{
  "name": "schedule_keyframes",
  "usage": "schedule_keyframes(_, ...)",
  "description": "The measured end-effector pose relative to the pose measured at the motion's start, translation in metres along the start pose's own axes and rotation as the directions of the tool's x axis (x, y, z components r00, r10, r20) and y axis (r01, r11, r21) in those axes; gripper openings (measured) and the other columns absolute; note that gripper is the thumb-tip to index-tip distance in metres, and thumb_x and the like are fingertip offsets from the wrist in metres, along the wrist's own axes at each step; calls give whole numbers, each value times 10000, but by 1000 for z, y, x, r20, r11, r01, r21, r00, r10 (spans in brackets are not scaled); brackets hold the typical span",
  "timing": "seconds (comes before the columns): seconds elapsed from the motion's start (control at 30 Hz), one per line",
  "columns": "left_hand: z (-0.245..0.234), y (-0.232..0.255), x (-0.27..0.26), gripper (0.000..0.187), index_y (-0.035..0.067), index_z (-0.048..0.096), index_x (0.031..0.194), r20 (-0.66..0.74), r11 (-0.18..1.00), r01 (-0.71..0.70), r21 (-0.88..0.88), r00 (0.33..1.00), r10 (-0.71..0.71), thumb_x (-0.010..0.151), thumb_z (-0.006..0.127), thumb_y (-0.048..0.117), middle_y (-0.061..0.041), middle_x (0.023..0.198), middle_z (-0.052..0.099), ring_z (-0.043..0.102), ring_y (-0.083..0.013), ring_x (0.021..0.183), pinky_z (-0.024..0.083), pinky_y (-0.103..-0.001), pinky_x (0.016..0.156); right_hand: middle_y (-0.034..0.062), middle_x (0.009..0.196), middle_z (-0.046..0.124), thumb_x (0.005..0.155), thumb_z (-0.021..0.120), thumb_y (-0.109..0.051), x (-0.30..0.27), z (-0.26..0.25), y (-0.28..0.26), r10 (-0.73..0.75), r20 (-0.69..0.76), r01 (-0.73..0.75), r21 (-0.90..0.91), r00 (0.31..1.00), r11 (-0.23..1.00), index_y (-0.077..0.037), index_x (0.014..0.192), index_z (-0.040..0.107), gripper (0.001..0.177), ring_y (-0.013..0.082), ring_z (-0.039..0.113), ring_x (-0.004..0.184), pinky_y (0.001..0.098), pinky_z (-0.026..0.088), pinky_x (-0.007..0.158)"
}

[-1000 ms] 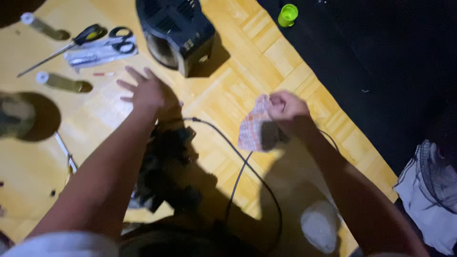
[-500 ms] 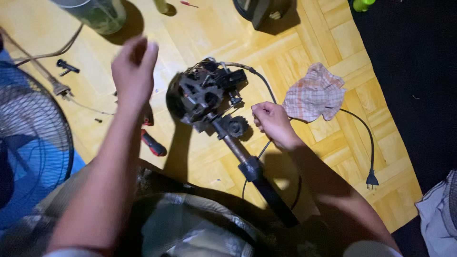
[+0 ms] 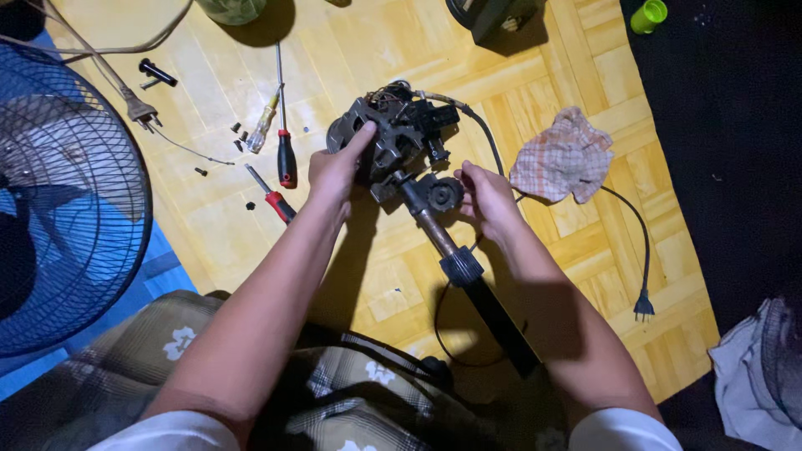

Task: The person sits on the floor and works on a disassembled standing fan motor. They wipe the motor housing with a cloth, rotate the shaft by hand, and use a screwdriver to adjust internal components while the fan base and other tools remain nearby.

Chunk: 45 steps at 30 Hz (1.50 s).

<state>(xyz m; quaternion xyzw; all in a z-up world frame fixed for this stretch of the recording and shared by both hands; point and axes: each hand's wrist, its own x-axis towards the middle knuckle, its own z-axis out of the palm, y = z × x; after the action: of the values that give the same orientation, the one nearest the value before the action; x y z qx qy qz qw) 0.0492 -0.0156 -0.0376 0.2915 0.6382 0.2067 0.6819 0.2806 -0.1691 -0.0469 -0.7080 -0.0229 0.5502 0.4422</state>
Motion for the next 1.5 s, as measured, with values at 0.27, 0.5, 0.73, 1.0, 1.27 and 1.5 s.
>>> schedule_keyframes(0.27, 19, 11, -13, 566, -50, 734, 1104, 16, 980, -67, -186, 997, 71, 679, 901, 285, -154, 1023, 780, 754, -194, 819, 623, -324, 762, 43, 857, 678, 997, 594, -396, -34, -24, -1, 6, -69, -25, -272, 998, 962, -39, 1005, 671, 366, 134, 632, 681, 278, 509, 570)
schedule_keyframes(0.5, 20, 13, -16, 483, -19, 707, 1059, -28, 984, -87, -155, 996, 83, 688, 889, 230, -136, 987, 767, 748, -184, 792, 627, -319, 737, 86, 917, 690, 993, 618, -358, 12, -27, 0, 44, -10, -45, -83, 999, 996, -26, 1064, 660, 342, 165, 634, 705, 297, 536, 618)
schedule_keyframes(0.73, 16, 4, -15, 528, -27, 664, 1118, -58, 980, -131, -148, 991, 124, 711, 878, 232, -133, 1026, 749, 733, -182, 825, 619, -308, 759, 258, 1061, 697, 1014, 527, -429, 73, 4, 5, 213, 244, -298, 400, 946, 867, 10, 1152, 557, 461, 360, 732, 926, 443, 620, 861)
schedule_keyframes(1.0, -1, -13, -8, 605, -21, 571, 1184, -22, 962, -90, -259, 996, 87, 732, 880, 236, -131, 1067, 710, 727, -192, 881, 627, -329, 776, 165, 955, 699, 987, 539, -476, 84, 21, -2, 219, 285, -330, 434, 933, 838, -102, 1115, 625, 405, 292, 657, 809, 413, 547, 695)
schedule_keyframes(1.27, -19, -26, -9, 621, 2, 558, 1274, 86, 911, -69, -407, 990, 113, 776, 866, 208, -126, 1087, 700, 712, -192, 891, 620, -338, 775, 136, 898, 695, 999, 618, -489, 75, 44, -14, 154, 532, -419, 423, 833, 803, -57, 1094, 677, 446, 242, 642, 719, 378, 514, 620)
schedule_keyframes(1.5, -24, -27, -9, 681, 1, 505, 1304, 116, 877, -4, -480, 991, 69, 754, 864, 184, -139, 1127, 682, 724, -215, 940, 643, -375, 812, 107, 1073, 712, 981, 609, -225, 29, 61, -43, -98, 424, -74, 372, 900, 925, -125, 1182, 611, 225, 238, 697, 850, 354, 547, 689)
